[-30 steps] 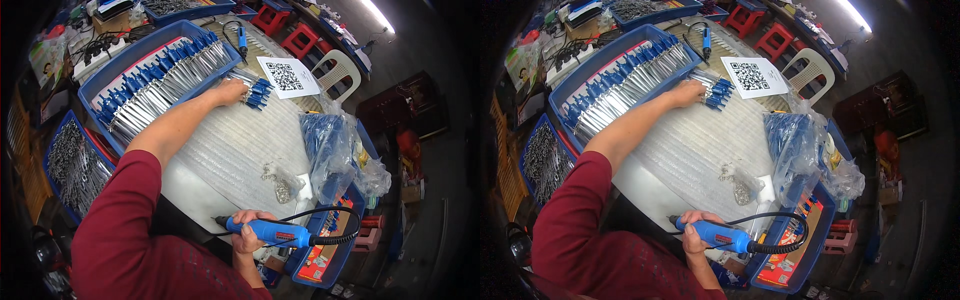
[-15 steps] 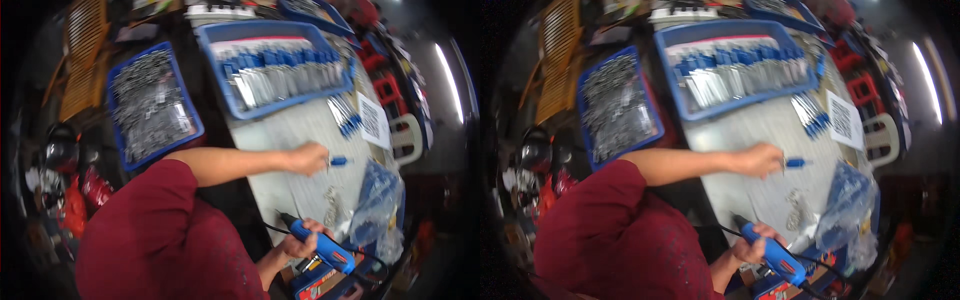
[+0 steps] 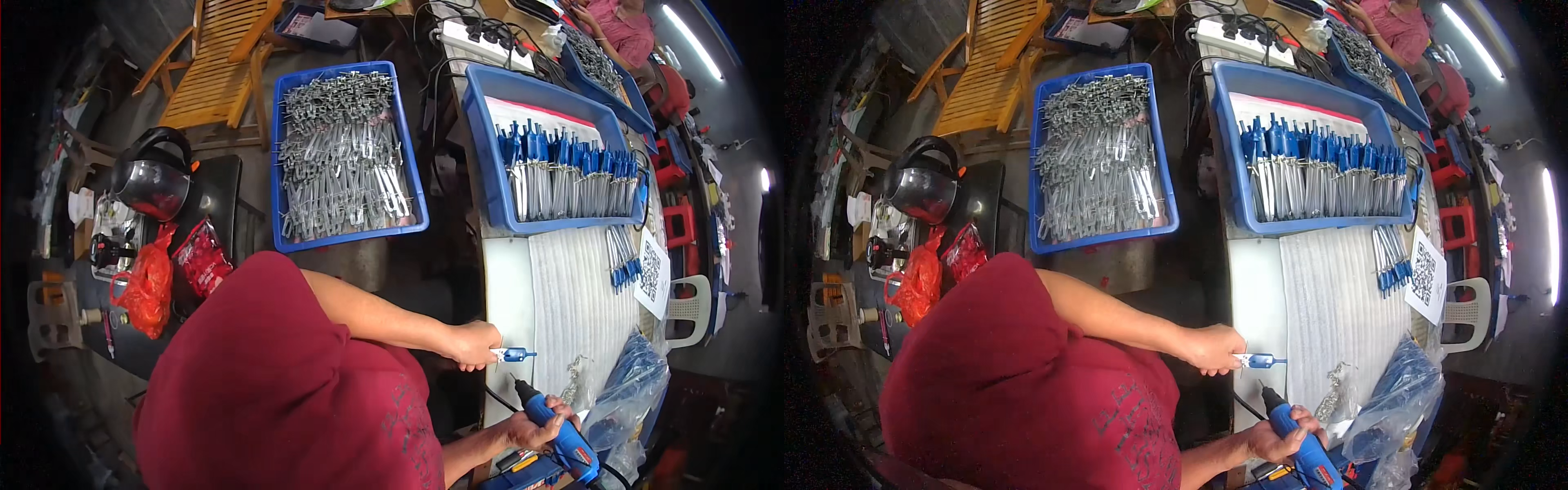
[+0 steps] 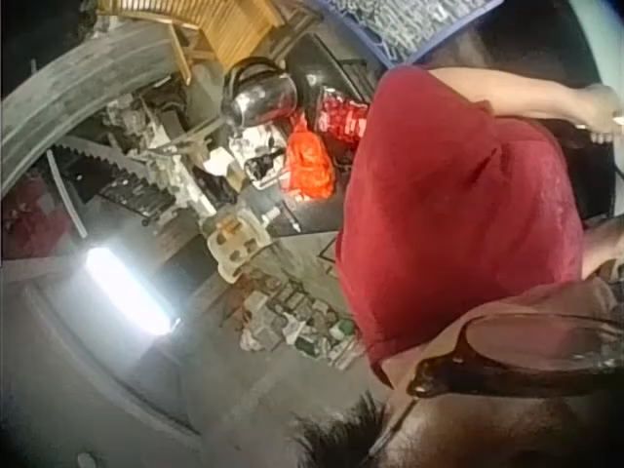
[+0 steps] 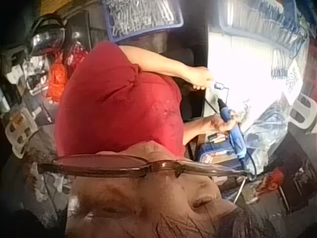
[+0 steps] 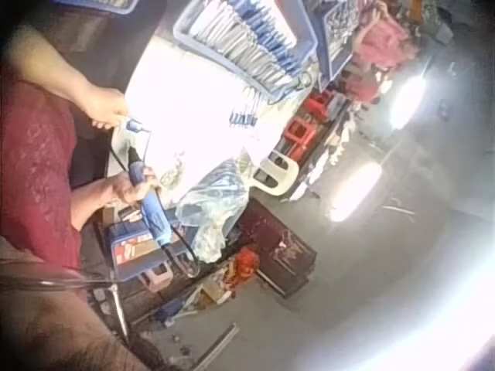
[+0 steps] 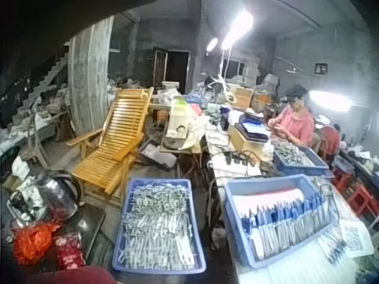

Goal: Using an electric screwdriver to assemble metal components into larger blue parts at a factory workstation.

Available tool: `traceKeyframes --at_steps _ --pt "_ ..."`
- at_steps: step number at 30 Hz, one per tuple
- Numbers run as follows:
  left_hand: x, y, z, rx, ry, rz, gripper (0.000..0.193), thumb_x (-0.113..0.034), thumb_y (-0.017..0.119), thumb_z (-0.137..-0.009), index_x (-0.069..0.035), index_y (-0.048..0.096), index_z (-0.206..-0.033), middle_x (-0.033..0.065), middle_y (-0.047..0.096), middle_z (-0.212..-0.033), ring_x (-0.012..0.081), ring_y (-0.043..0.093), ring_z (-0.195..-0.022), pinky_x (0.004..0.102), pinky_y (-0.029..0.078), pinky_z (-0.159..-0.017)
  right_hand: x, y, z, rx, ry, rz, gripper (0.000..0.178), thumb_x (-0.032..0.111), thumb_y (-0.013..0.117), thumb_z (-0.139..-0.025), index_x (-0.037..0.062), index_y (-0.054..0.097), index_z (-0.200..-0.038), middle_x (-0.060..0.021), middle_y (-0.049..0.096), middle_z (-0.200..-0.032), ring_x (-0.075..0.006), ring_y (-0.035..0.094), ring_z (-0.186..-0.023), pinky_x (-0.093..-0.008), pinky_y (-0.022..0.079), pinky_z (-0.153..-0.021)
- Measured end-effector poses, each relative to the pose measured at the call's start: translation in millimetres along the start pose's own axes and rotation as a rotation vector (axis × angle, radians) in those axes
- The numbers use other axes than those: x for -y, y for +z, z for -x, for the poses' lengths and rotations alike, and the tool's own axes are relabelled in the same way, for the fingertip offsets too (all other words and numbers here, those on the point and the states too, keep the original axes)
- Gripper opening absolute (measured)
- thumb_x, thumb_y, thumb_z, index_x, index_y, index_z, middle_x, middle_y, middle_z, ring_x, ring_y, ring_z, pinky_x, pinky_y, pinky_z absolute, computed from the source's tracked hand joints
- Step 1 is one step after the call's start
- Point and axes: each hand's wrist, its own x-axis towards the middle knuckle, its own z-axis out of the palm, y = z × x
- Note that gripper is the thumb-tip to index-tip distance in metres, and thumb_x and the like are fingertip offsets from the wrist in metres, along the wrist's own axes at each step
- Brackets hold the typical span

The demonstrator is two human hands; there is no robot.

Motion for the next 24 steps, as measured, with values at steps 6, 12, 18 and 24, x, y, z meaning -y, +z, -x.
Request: traceKeyframes --at_steps 6,12,18,24 --pt "8.1 4.1 -2.6 0.014 -0.029 0.019 0.015 -0.009 0.044 -0.076 0.005 0.049 -0.071 0.0079 0.051 -0.057 0.0135 0.051 -0.045 0.0259 0.043 -0.039 4.8 4.2 4.9 -0.017 0.021 0.037 0.035 0.009 0.053 -0.063 0.0046 0.033 -0.092 -0.0056 0.041 -0.064 -0.0162 0.041 -0.058 -0.0276 0.034 -0.06" --pt "8.2 8.2 -0.8 -0.043 -0.034 0.005 0.018 -0.008 0.045 -0.075 0.006 0.05 -0.066 0.0082 0.051 -0.055 0.0138 0.051 -0.044 0.026 0.044 -0.039 7.7 5.3 5.1 -0.047 0.022 0.01 0.035 0.008 0.053 -0.063 0.0048 0.034 -0.092 -0.0055 0.041 -0.064 -0.0162 0.041 -0.059 -0.0273 0.035 -0.06" --pt "10.8 10.0 -0.7 -0.036 -0.075 0.006 0.018 -0.008 0.045 -0.075 0.006 0.05 -0.065 0.0086 0.051 -0.056 0.0141 0.051 -0.044 0.026 0.044 -0.039 7.6 4.3 5.0 -0.038 0.019 0.03 0.034 0.011 0.053 -0.063 0.0036 0.033 -0.089 -0.006 0.04 -0.066 -0.0166 0.042 -0.059 -0.0278 0.035 -0.06" --pt "8.6 8.8 3.0 -0.017 -0.118 0.05 0.017 -0.007 0.045 -0.075 0.006 0.049 -0.064 0.009 0.051 -0.055 0.0142 0.052 -0.044 0.0255 0.044 -0.038 7.6 3.1 6.1 -0.035 0.019 -0.008 0.036 0.008 0.052 -0.064 0.0062 0.032 -0.095 -0.0049 0.041 -0.064 -0.0151 0.04 -0.061 -0.0266 0.034 -0.062"
